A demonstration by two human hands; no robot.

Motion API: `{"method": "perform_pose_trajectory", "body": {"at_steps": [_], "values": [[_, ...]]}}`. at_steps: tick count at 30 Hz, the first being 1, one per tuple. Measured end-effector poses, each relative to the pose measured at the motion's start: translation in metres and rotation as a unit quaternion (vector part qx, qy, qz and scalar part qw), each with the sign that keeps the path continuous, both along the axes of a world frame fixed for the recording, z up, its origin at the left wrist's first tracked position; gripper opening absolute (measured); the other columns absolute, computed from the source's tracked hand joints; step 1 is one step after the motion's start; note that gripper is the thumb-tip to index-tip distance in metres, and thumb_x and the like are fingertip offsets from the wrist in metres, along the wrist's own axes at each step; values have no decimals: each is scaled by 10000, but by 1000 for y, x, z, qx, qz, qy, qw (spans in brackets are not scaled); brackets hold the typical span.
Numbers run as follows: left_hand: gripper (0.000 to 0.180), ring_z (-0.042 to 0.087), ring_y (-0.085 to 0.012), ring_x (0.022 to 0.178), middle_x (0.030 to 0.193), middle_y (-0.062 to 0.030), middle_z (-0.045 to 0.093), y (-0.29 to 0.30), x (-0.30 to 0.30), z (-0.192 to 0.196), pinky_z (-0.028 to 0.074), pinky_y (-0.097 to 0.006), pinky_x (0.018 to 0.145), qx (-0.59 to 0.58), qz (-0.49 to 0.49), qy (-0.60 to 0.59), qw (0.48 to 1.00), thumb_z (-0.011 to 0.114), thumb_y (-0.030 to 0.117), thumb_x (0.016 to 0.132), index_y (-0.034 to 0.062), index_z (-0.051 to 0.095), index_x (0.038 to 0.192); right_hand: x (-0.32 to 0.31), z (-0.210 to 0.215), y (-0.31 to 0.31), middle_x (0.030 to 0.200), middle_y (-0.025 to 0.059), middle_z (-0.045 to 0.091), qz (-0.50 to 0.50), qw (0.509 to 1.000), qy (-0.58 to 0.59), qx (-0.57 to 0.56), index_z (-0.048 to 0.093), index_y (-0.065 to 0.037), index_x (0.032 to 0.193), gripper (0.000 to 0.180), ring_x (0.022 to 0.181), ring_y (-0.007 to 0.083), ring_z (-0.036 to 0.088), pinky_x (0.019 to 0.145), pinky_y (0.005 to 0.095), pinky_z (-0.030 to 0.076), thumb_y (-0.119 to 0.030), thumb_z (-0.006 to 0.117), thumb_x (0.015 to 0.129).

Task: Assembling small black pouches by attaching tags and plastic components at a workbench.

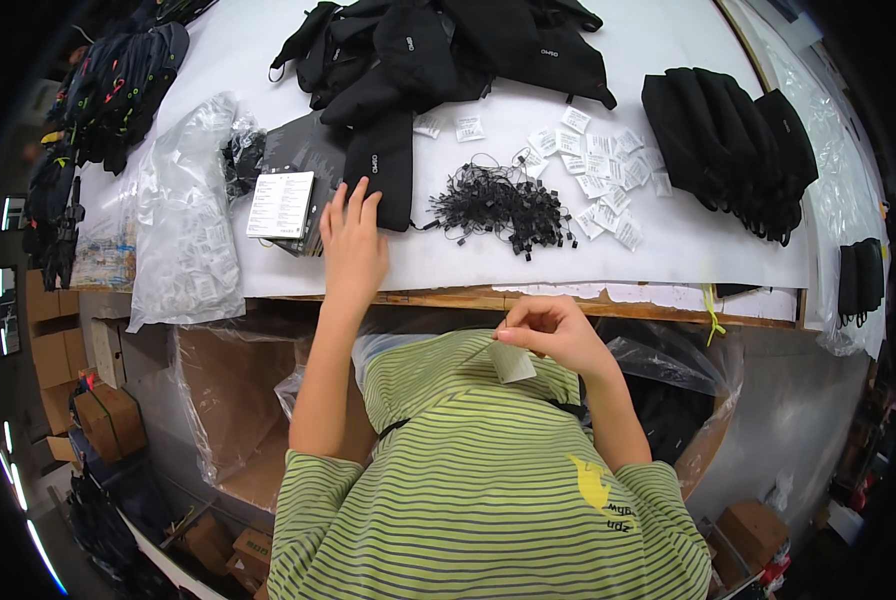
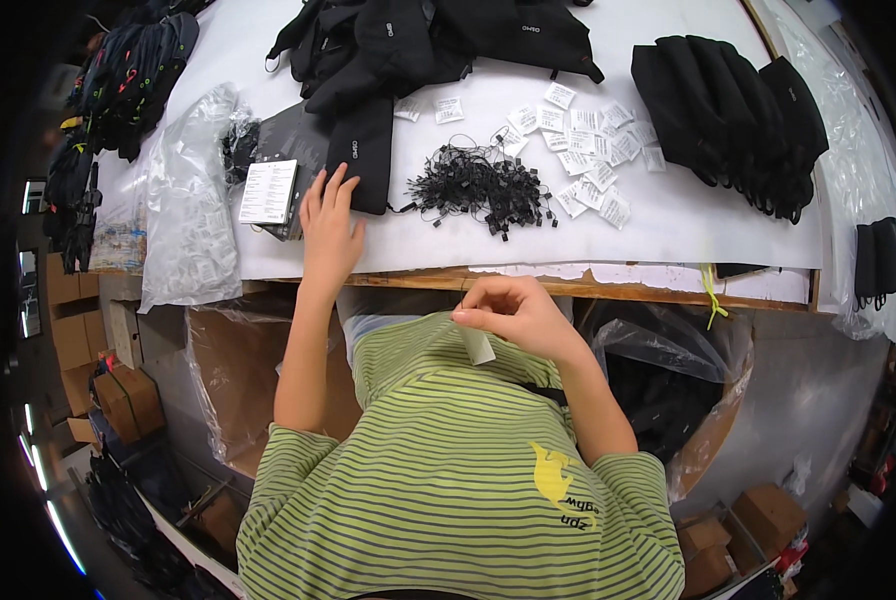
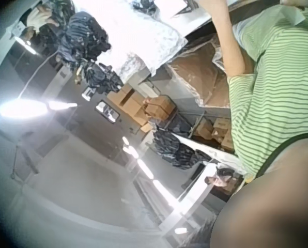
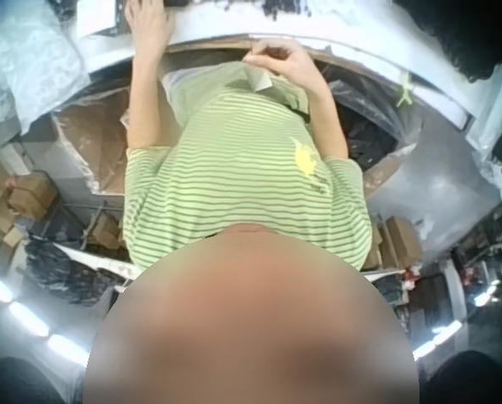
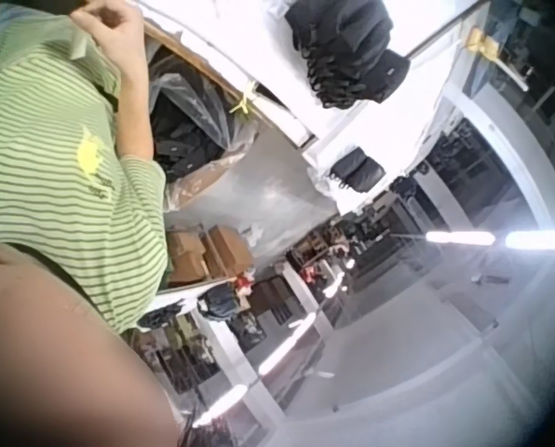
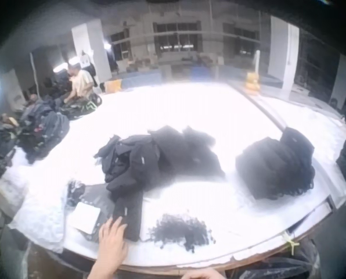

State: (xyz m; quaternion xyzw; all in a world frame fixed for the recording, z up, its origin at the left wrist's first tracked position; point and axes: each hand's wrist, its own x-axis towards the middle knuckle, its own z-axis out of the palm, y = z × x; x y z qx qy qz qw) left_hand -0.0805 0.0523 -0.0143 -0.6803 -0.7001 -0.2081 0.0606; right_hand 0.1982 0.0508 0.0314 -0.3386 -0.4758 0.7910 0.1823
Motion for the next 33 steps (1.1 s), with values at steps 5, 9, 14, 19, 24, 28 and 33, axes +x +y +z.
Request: {"method": "perform_pose_trajectory", "body": {"at_steps": [5, 9, 14, 19, 24, 28, 33], "values": [[184, 546, -221, 1126, 1077, -37, 635, 12, -14, 22, 365, -355, 971, 84, -63, -26, 994, 642, 56, 814, 48, 631, 997, 3, -8, -1, 733, -35, 624, -26, 1000, 1, -5, 681, -27, 837, 122, 636, 9, 496, 566, 178, 376, -143, 718, 845], [67, 523, -73, 834, 902, 2, 597, 12, 0, 91, 403, -227, 770, 53, -59, -468, 880, 576, 79, 919, 37, 605, 962, 9, -8, 2, 766, 0, 670, -44, 998, -30, 15, 702, -17, 841, 98, 642, 24, 537, 563, 177, 400, -110, 727, 825], [143, 482, -17, 768, 815, 40, 564, 54, -26, 105, 367, -181, 680, -122, -73, -594, 792, 600, 153, 929, 27, 589, 997, 20, 1, 5, 764, 10, 687, -48, 997, -52, 34, 728, -14, 854, 118, 660, 29, 562, 595, 175, 418, -124, 737, 812], [226, 613, -200, 873, 964, -85, 650, 75, -13, 52, 474, -319, 800, 133, -22, -252, 958, 656, 102, 850, 8, 608, 1051, 22, -4, 4, 751, 16, 692, -78, 993, -77, 48, 737, -10, 848, 123, 649, 27, 565, 589, 166, 413, -125, 743, 806], [322, 398, -312, 1255, 1270, -100, 495, 23, 49, 26, 274, -450, 1054, -118, -220, -106, 963, 596, 16, 711, 80, 619, 1026, 26, -3, 3, 774, 64, 711, -101, 990, -91, 41, 730, 15, 828, 102, 664, 52, 609, 593, 172, 453, -74, 751, 783], [258, 401, -298, 1247, 1223, -69, 535, 8, 53, 9, 260, -447, 1051, -50, -189, -34, 980, 646, 51, 713, 108, 648, 965, 15, 1, 6, 634, -24, 628, -103, 984, -124, 69, 740, -11, 840, 153, 560, 13, 473, 515, 185, 346, -157, 749, 799], [194, 476, -206, 981, 983, 10, 576, -36, 59, 25, 296, -379, 879, 64, -97, -108, 987, 752, 123, 664, 155, 680, 841, -13, 9, 17, 580, -7, 623, -92, 949, -236, 187, 738, -20, 832, 154, 508, 19, 450, 466, 209, 337, -167, 750, 790]]}}
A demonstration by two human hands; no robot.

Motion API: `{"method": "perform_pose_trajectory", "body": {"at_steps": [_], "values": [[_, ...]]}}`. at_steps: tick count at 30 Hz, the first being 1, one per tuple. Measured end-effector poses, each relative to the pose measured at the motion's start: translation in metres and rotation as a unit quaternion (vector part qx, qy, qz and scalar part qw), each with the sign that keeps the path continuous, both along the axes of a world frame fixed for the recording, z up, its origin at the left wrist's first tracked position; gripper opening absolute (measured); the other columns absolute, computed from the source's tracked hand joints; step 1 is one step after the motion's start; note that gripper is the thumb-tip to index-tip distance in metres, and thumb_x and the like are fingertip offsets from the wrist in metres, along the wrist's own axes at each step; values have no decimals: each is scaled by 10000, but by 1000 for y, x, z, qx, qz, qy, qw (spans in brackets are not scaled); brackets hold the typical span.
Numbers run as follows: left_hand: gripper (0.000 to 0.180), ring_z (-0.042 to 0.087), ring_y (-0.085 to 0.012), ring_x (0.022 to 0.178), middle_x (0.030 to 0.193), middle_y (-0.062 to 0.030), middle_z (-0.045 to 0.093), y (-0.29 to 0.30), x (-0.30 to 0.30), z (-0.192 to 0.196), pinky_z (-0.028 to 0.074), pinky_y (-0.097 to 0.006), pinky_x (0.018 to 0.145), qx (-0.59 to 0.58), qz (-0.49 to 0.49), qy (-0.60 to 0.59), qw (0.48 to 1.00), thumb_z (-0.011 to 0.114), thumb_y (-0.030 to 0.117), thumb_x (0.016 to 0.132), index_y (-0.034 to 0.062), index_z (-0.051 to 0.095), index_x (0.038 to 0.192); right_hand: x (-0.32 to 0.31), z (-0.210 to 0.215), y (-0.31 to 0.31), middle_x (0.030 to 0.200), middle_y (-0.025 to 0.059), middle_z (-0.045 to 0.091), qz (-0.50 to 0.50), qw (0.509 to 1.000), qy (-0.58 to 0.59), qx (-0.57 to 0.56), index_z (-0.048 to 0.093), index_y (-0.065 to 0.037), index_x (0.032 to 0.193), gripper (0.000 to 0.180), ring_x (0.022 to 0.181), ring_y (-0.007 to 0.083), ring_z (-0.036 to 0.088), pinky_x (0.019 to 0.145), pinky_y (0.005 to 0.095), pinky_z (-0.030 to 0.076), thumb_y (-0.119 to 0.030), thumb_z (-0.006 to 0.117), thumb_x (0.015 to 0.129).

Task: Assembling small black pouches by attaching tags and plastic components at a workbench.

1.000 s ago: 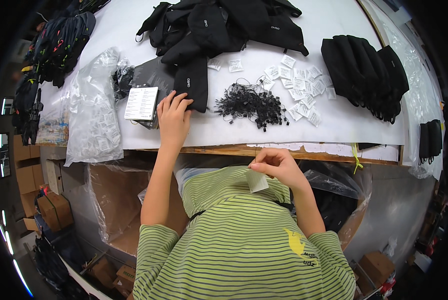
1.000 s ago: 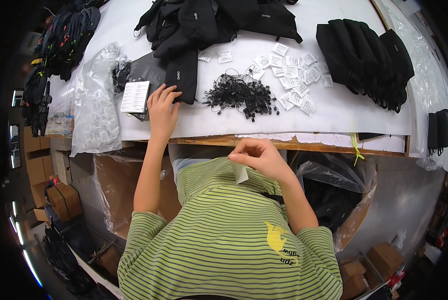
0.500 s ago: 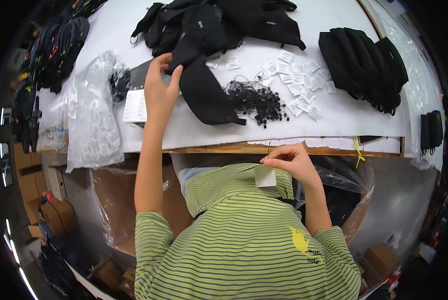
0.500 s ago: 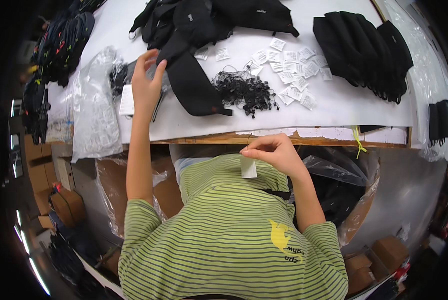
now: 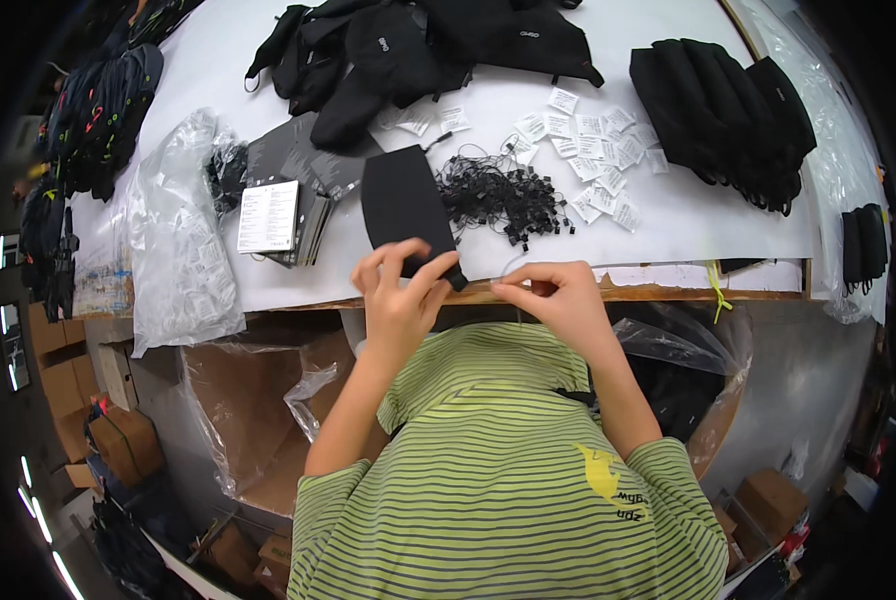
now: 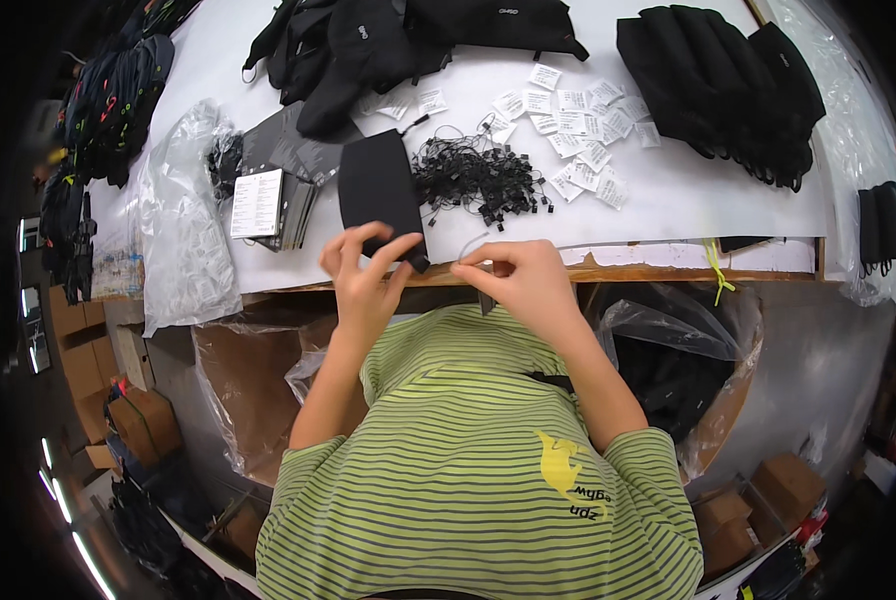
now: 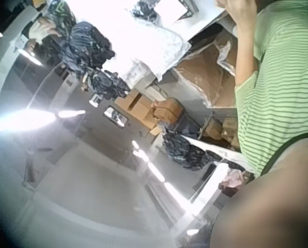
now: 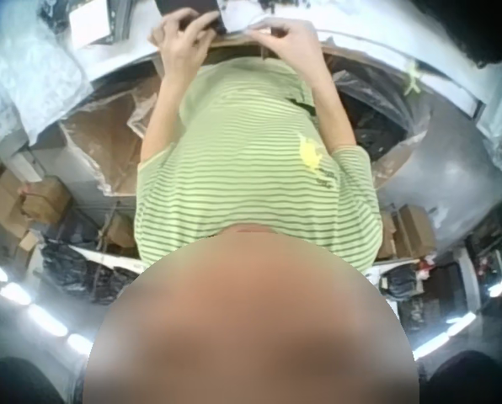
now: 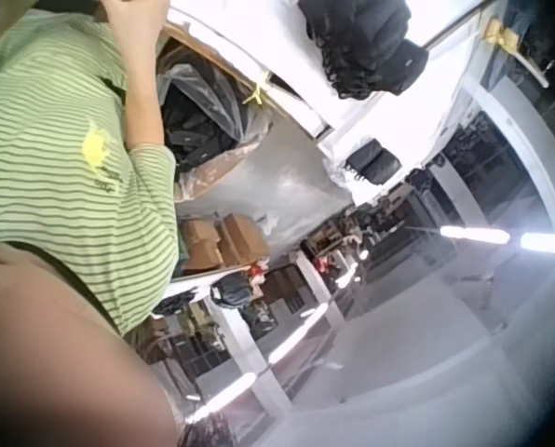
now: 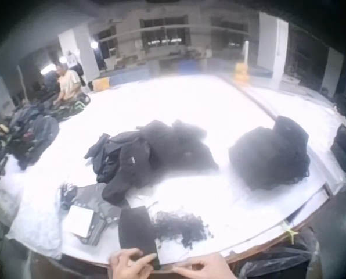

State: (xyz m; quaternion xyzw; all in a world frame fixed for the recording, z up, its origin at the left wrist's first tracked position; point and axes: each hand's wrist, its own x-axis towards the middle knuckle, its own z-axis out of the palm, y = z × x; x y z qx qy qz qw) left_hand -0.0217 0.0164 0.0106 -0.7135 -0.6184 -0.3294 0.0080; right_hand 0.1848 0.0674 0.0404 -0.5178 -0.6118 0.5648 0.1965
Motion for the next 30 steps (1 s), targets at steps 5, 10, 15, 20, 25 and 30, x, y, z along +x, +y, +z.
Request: {"method": "perform_pose_trajectory", "body": {"at_steps": [5, 10, 15, 20, 25, 30], "values": [[201, 435, -172, 763, 657, 42, 481, -34, 6, 11, 288, -330, 778, -58, 105, -74, 990, 773, 108, 655, 124, 695, 839, -36, -5, -7, 609, 39, 628, 70, 981, -32, 179, 746, -95, 838, 130, 469, 133, 514, 470, 258, 401, -210, 726, 781], [151, 443, -163, 742, 666, 18, 494, -42, 5, 12, 309, -304, 766, -161, 127, -270, 941, 733, 71, 698, 55, 687, 841, -46, -16, -9, 684, 38, 638, 182, 908, -65, 371, 708, -95, 858, 139, 583, 183, 609, 525, 306, 465, -186, 724, 753], [111, 474, -146, 764, 745, -8, 529, -41, 5, 12, 350, -278, 769, -152, 103, -317, 930, 702, 43, 752, 28, 665, 856, -49, -12, -12, 659, 22, 599, 151, 929, -19, 338, 679, -90, 829, 103, 556, 155, 558, 513, 295, 429, -161, 722, 767], [28, 493, -95, 812, 947, -47, 551, -42, 9, 26, 398, -216, 746, -32, 107, -555, 824, 586, 13, 890, -2, 564, 897, -34, -9, -10, 785, -32, 579, 28, 966, 253, -52, 554, -63, 958, 176, 600, -15, 375, 550, 156, 297, -103, 685, 848], [38, 487, -74, 723, 864, -19, 574, -48, 9, 34, 395, -190, 684, -89, 30, -687, 721, 591, 14, 897, -1, 571, 926, -24, -15, -6, 848, 15, 630, 17, 937, 333, -104, 550, -47, 937, 147, 667, 9, 470, 612, 160, 357, -95, 669, 867], [100, 362, 6, 584, 684, 62, 502, -42, 18, 40, 257, -170, 522, -177, 77, -580, 791, 663, 29, 862, -12, 636, 949, -24, -5, -8, 838, 77, 689, -22, 916, 361, -173, 543, -41, 919, 112, 744, 66, 593, 661, 187, 450, -86, 642, 892]]}}
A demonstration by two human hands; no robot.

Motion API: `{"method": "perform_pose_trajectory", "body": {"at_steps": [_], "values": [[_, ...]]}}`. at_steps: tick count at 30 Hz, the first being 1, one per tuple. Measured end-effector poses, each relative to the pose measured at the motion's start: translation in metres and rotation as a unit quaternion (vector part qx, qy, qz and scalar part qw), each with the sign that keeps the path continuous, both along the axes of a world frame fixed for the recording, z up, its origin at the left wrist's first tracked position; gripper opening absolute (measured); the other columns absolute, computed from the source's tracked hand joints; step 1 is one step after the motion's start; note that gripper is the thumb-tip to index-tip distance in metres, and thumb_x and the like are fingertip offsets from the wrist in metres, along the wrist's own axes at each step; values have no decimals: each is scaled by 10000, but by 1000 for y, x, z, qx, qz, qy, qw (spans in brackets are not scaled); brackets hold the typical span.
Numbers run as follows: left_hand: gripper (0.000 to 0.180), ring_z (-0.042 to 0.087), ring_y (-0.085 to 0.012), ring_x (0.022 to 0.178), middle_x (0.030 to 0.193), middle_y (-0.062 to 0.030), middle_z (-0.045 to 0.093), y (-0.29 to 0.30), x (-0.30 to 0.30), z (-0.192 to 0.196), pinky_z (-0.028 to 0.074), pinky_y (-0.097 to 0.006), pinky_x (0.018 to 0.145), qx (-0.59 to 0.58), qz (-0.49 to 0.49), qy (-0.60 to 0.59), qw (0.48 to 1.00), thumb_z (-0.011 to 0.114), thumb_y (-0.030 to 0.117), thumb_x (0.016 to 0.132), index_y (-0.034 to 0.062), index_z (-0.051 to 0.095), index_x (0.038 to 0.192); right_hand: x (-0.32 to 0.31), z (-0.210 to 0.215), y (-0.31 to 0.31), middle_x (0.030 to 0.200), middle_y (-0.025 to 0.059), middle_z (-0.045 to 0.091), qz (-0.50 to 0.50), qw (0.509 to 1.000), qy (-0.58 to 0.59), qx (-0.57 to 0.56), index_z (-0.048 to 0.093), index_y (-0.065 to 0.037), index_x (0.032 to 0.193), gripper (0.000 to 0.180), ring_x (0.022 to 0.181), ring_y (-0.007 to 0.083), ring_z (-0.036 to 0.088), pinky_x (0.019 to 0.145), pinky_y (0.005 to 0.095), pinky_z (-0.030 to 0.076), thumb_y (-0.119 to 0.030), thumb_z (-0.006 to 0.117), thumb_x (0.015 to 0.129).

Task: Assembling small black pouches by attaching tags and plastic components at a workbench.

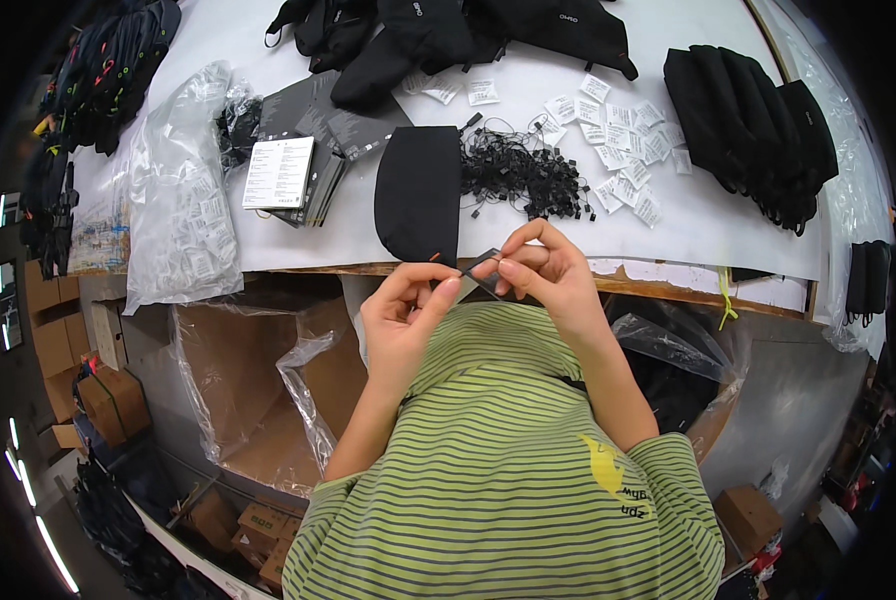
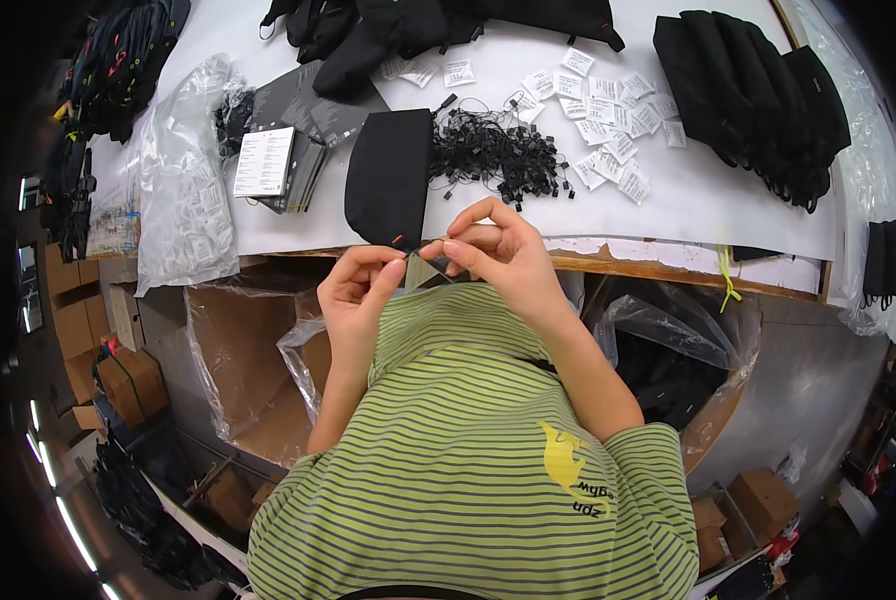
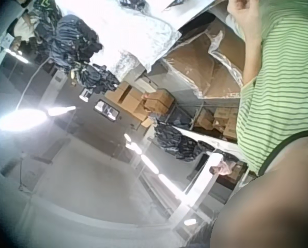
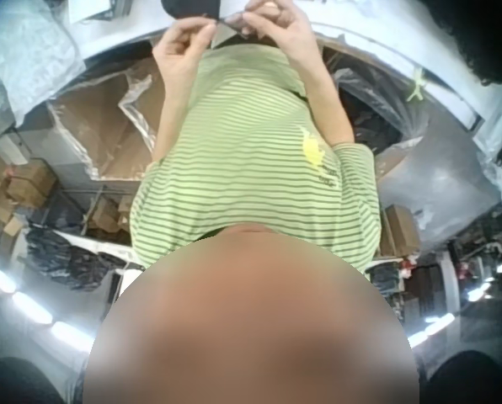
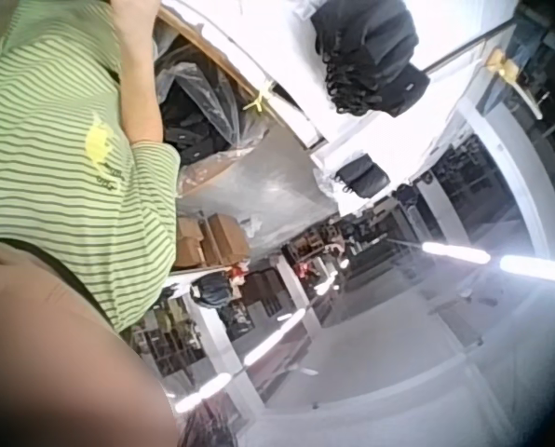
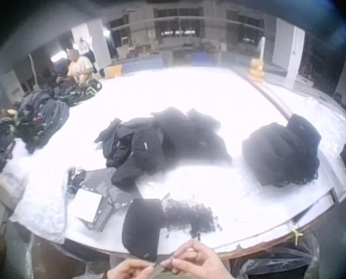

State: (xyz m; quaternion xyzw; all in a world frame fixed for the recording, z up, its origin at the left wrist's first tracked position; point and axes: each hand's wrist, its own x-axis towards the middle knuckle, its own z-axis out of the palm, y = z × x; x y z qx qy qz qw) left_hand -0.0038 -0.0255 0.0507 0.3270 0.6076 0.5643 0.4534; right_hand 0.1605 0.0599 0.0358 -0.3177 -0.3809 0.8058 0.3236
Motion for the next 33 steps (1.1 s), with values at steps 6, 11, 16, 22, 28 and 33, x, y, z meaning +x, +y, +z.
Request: {"method": "perform_pose_trajectory", "body": {"at_steps": [6, 11, 16, 22, 28, 33], "values": [[67, 234, 10, 513, 551, 107, 339, 2, 4, 0, 139, -207, 480, -4, -37, 65, 997, 694, 43, 835, 0, 664, 877, -2, -7, -6, 773, 46, 665, 9, 999, -15, -30, 576, -32, 877, 138, 696, 71, 576, 645, 208, 457, -137, 666, 892], [79, 213, 1, 493, 521, 99, 299, 2, 4, -4, 132, -223, 473, 3, -52, 101, 994, 712, 50, 812, 4, 665, 855, -13, -14, -16, 753, 16, 628, -38, 999, -16, -7, 601, -29, 833, 160, 670, 54, 549, 619, 195, 435, -157, 681, 885], [76, 211, -2, 493, 521, 96, 291, 0, 3, -4, 133, -224, 474, -6, -51, 103, 993, 711, 44, 804, 4, 663, 846, -11, -13, -15, 769, 8, 624, -32, 998, -39, -22, 604, -28, 832, 157, 659, 49, 534, 617, 190, 427, -153, 686, 882], [77, 212, -5, 495, 524, 94, 286, 0, 4, -5, 136, -223, 476, -13, -48, 100, 994, 709, 45, 797, 6, 663, 845, -13, -12, -16, 756, -3, 614, -24, 999, -27, -24, 606, -31, 833, 155, 655, 45, 529, 612, 189, 425, -155, 685, 883], [72, 213, -5, 496, 523, 91, 284, 0, 4, -5, 135, -224, 476, -15, -47, 103, 993, 708, 44, 798, 5, 662, 837, -15, -14, -18, 751, -9, 612, -33, 999, -26, -18, 608, -38, 833, 158, 654, 36, 522, 611, 183, 424, -164, 690, 880], [52, 227, 9, 518, 556, 111, 317, -1, 9, -2, 127, -211, 487, -19, -41, 101, 994, 699, 24, 813, -7, 663, 833, -18, -14, -21, 725, -15, 602, -44, 999, -29, -11, 604, -40, 817, 172, 631, 30, 511, 590, 173, 414, -172, 699, 874]]}}
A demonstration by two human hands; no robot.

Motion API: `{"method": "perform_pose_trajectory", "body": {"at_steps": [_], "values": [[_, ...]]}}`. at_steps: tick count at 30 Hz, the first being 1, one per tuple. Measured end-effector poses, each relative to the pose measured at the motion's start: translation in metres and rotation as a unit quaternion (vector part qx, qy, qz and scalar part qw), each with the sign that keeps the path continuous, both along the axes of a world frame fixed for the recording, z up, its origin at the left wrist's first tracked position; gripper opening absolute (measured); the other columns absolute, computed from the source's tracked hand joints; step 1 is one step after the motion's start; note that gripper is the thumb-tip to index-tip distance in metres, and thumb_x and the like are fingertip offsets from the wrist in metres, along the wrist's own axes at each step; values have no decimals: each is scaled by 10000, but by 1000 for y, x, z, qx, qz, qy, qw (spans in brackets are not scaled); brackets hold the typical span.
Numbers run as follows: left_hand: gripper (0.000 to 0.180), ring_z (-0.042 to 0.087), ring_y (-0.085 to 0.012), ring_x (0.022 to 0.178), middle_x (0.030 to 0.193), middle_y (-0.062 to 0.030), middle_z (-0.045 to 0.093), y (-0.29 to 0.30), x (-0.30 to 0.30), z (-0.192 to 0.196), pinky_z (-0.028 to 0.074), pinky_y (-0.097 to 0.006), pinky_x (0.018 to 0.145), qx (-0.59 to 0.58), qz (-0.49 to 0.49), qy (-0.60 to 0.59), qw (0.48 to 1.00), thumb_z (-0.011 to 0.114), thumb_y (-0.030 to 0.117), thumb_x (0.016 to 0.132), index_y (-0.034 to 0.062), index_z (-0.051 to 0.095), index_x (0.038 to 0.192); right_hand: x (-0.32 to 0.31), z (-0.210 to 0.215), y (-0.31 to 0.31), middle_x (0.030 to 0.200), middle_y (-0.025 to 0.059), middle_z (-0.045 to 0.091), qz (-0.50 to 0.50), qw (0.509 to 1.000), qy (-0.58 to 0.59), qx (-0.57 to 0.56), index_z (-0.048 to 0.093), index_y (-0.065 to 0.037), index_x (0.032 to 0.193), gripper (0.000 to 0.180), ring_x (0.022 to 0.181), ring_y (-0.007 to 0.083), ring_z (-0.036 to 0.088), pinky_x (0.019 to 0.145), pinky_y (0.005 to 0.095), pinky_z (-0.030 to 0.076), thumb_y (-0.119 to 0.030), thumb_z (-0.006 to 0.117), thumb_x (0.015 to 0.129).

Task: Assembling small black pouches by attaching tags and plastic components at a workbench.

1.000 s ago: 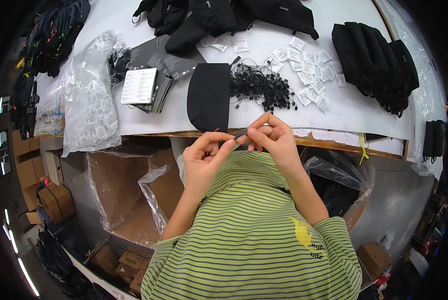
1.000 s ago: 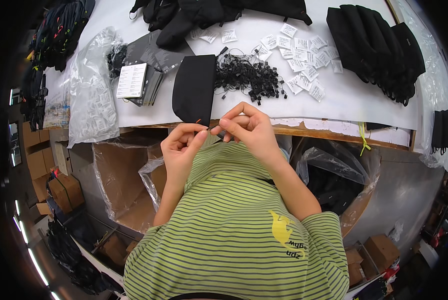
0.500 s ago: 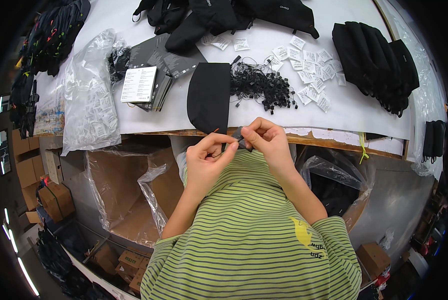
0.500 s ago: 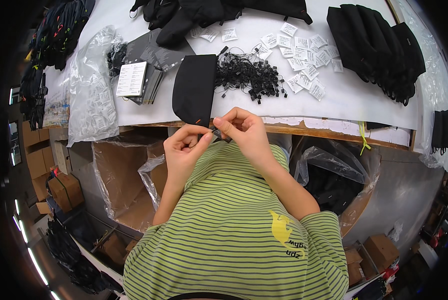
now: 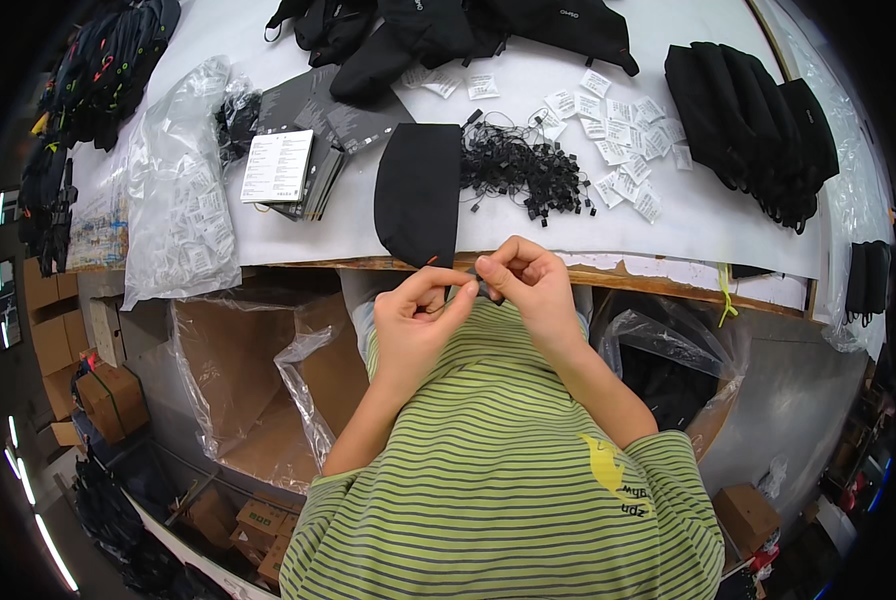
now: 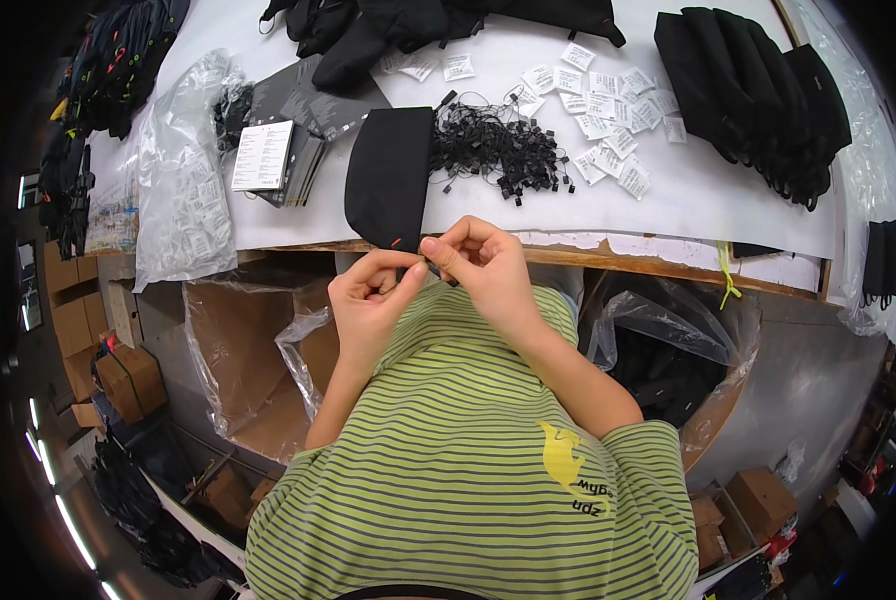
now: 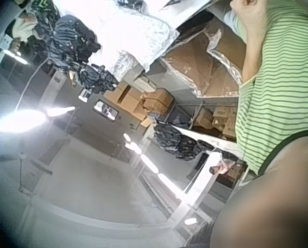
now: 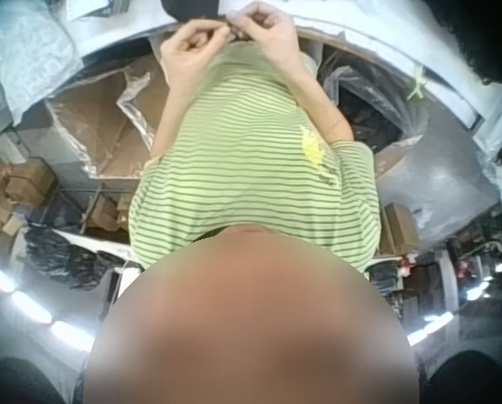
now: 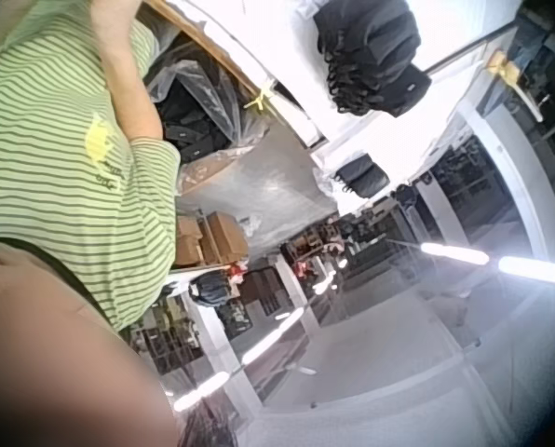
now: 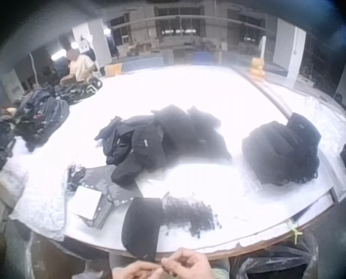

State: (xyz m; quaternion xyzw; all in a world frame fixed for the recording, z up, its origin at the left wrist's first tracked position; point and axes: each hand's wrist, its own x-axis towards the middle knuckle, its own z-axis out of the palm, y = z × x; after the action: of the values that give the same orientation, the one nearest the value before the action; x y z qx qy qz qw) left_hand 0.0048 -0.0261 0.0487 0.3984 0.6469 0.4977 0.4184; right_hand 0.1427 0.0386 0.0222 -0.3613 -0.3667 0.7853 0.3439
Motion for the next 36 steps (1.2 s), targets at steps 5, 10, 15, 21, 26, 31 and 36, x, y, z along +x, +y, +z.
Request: {"method": "perform_pose_trajectory", "body": {"at_steps": [5, 10, 15, 21, 26, 31, 36], "values": [[60, 237, 6, 493, 518, 91, 312, 2, 3, -3, 137, -221, 463, 11, 29, -9, 999, 714, 30, 800, -3, 675, 830, 0, 3, 0, 720, -12, 598, 8, 1000, -4, 13, 606, -40, 810, 170, 610, 27, 502, 572, 171, 406, -169, 691, 880], [73, 254, 3, 482, 520, 81, 355, -4, -8, 2, 155, -212, 451, 22, -36, 28, 999, 729, 43, 786, 10, 696, 842, 6, -10, 25, 742, 9, 597, 64, 997, -17, 51, 618, -12, 907, 194, 569, 42, 509, 517, 169, 406, -204, 614, 931], [101, 302, -28, 462, 538, 27, 465, -2, -10, 9, 225, -212, 432, 47, -170, 40, 984, 758, 70, 752, 27, 713, 832, -8, -44, 42, 864, 36, 614, 127, 984, -102, -67, 597, -22, 1114, 284, 535, 73, 545, 436, 178, 384, -250, 534, 957], [85, 447, -44, 628, 800, -46, 580, 3, -15, 9, 338, -200, 551, 104, -195, 55, 974, 663, 0, 806, 4, 660, 891, -16, -52, 44, 768, 9, 623, 120, 987, -88, -53, 620, -21, 952, 207, 498, 81, 541, 434, 191, 367, -223, 594, 918], [246, 507, -232, 991, 1124, -76, 578, 25, -37, 14, 389, -361, 870, 200, -153, 423, 871, 642, -10, 796, 65, 620, 1029, 1, 8, 40, 712, 70, 593, 145, 855, -277, 415, 588, -30, 848, 128, 519, 155, 554, 494, 280, 419, -145, 643, 835], [303, 500, -244, 1059, 1112, -18, 594, 21, -50, 2, 363, -381, 889, 213, -159, 524, 809, 709, 16, 676, 124, 652, 953, 17, 51, 37, 764, 77, 589, 167, 796, -348, 466, 592, -43, 853, 127, 633, 274, 588, 560, 352, 457, -158, 633, 816], [298, 529, -243, 996, 1042, -11, 612, 25, -51, -2, 370, -382, 876, 238, -179, 508, 808, 712, 11, 608, 125, 653, 877, 21, 55, 33, 718, 61, 556, 105, 789, -334, 506, 604, -32, 826, 99, 546, 187, 555, 505, 300, 434, -110, 661, 808]]}}
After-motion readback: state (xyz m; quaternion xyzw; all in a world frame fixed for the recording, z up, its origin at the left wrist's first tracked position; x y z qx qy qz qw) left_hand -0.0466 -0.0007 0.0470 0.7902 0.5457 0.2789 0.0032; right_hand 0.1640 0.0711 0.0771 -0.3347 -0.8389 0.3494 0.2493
